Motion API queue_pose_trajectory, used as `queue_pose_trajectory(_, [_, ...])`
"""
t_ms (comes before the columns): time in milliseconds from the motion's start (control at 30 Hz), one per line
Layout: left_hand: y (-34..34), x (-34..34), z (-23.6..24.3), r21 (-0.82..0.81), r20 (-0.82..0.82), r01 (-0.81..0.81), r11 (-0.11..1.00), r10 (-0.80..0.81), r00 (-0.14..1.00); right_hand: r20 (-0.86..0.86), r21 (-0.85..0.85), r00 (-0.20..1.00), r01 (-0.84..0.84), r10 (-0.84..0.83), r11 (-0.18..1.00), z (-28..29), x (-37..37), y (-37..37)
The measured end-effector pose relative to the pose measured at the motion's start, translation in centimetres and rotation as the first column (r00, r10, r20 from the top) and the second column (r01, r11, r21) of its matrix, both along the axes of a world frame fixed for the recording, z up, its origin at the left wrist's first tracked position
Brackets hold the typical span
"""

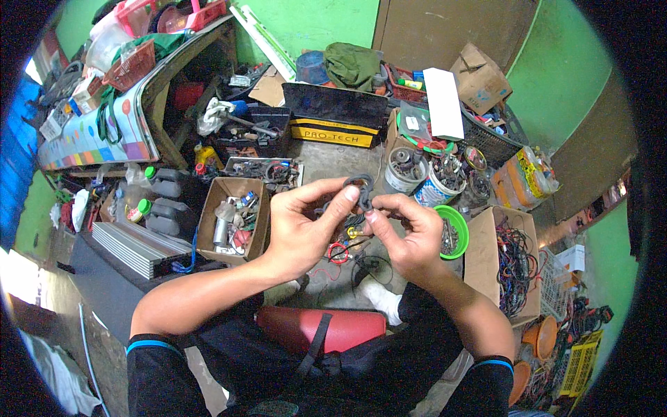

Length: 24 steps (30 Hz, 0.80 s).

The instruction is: The person sits on the floor and manipulates a bundle of black wires, twisting and inspecting the ends. They then pick up a red and white wire harness and examine the connectors.

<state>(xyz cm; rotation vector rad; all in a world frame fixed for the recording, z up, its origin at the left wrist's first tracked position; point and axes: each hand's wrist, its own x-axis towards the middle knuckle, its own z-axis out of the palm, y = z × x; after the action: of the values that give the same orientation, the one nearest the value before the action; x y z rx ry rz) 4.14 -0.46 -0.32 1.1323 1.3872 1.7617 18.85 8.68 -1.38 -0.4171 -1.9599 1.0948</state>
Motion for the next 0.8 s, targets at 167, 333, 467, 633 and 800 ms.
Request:
queue_pose_trajectory(167, [0.5, 0.3, -0.1, 0.175, -0.153, -0.001, 0.985, 0.028, 0.988, -0.005, 0.034, 0.999, -0.034, 0.034, 0.999, 0.2, 0.3, 0.5])
queue_pose_trajectory(333, [0.4, -0.2, -0.2, 0.067, -0.148, 0.063, 0.996, -0.052, 0.988, 0.008, 0.010, 1.000, -0.021, 0.021, 1.000, 0.2, 0.2, 0.5])
queue_pose_trajectory(467, [0.1, -0.3, 1.0, 0.014, 0.027, -0.031, 0.999, 0.030, 0.999, 0.016, -0.009, 0.999, -0.032, 0.032, 0.999, 0.2, 0.1, 0.9])
queue_pose_trajectory(633, [0.3, -0.3, 0.0, 0.046, -0.073, -0.042, 0.998, 0.045, 0.996, 0.062, -0.061, 0.998, -0.010, 0.014, 0.998, 0.4, 0.2, 0.4])
queue_pose_trajectory(800, [0.5, -0.3, 0.2, 0.118, -0.174, -0.011, 0.993, 0.031, 0.984, -0.032, -0.024, 0.999, -0.018, 0.018, 1.000, 0.0, -0.1, 0.6])
